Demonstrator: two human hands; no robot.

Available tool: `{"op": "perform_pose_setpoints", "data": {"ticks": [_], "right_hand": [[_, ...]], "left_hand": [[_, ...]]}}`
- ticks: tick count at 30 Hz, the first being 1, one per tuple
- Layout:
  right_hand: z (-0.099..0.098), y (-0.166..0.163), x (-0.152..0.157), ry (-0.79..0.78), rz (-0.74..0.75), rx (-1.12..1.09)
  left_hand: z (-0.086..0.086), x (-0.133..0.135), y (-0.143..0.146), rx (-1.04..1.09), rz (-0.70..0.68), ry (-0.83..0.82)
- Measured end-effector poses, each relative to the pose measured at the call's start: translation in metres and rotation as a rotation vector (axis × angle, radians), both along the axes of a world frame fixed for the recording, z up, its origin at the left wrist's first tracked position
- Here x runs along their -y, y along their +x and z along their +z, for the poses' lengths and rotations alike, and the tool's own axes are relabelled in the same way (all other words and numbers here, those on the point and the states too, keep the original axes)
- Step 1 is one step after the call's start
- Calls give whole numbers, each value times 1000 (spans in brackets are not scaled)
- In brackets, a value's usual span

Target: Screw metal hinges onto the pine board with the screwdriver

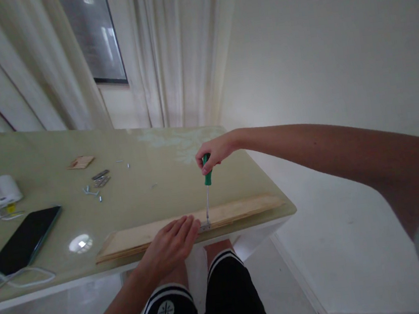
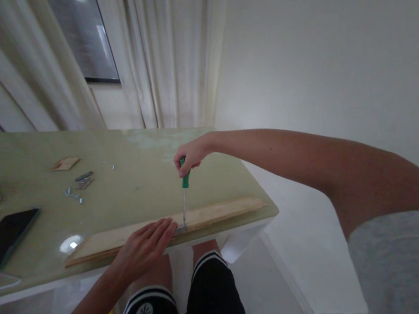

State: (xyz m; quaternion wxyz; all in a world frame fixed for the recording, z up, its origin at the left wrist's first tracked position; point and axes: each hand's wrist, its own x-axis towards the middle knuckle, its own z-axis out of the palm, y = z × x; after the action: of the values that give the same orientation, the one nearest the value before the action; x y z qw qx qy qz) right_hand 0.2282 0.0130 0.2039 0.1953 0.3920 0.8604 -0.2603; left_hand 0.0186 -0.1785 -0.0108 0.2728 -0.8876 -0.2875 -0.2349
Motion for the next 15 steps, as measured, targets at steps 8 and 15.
{"op": "perform_pose_setpoints", "data": {"ticks": [8,15], "right_hand": [[-7,-21,-4,279,95,147],[4,-37,0,239,249,-43]], "left_hand": [[1,-2,3,42,3,-25],[1,-4,3,40,3,-118]]}}
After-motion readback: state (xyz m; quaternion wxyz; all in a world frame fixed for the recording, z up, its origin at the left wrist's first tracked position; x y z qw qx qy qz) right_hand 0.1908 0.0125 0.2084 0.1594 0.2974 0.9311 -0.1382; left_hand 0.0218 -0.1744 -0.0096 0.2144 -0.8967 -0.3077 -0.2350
